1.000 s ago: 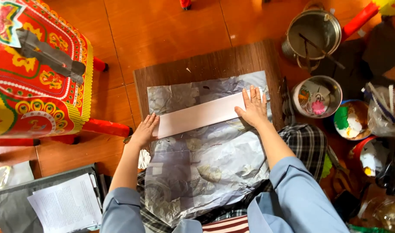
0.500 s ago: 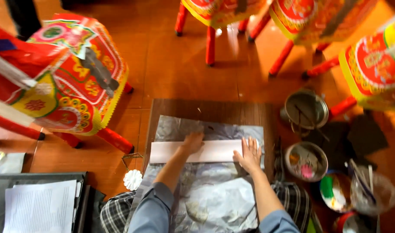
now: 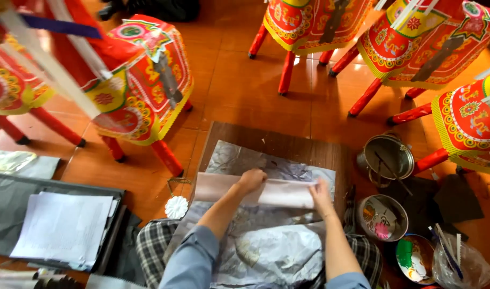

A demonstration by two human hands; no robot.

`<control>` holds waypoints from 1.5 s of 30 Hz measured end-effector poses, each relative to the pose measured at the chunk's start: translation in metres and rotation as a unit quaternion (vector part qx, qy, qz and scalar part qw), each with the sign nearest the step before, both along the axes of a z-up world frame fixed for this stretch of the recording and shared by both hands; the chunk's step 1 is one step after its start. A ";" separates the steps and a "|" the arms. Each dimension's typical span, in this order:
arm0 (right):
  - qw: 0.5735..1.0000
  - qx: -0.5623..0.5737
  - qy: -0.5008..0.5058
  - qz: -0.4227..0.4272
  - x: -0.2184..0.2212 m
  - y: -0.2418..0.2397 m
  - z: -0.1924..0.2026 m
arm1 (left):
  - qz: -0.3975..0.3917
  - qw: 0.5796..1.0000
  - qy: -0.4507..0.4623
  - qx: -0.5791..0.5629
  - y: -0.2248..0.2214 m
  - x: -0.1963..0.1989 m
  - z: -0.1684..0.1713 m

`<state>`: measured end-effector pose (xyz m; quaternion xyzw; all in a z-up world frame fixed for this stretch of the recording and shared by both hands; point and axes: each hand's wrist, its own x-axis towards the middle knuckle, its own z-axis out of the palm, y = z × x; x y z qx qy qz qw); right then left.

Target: Fold and roll paper sheets to assemble decorative items

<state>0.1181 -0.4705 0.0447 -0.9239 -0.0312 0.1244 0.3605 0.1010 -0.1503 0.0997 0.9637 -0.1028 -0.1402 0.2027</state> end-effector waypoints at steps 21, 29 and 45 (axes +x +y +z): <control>0.832 0.527 0.170 0.037 -0.271 0.141 0.174 | 0.290 0.872 0.016 -0.395 0.043 -0.375 0.273; 0.804 0.526 0.247 0.131 -0.330 0.145 0.198 | 0.268 0.803 -0.246 -0.472 -0.010 -0.350 0.298; 0.679 0.669 0.269 0.134 -0.327 0.160 0.221 | 0.254 0.805 -0.170 -0.509 -0.014 -0.361 0.308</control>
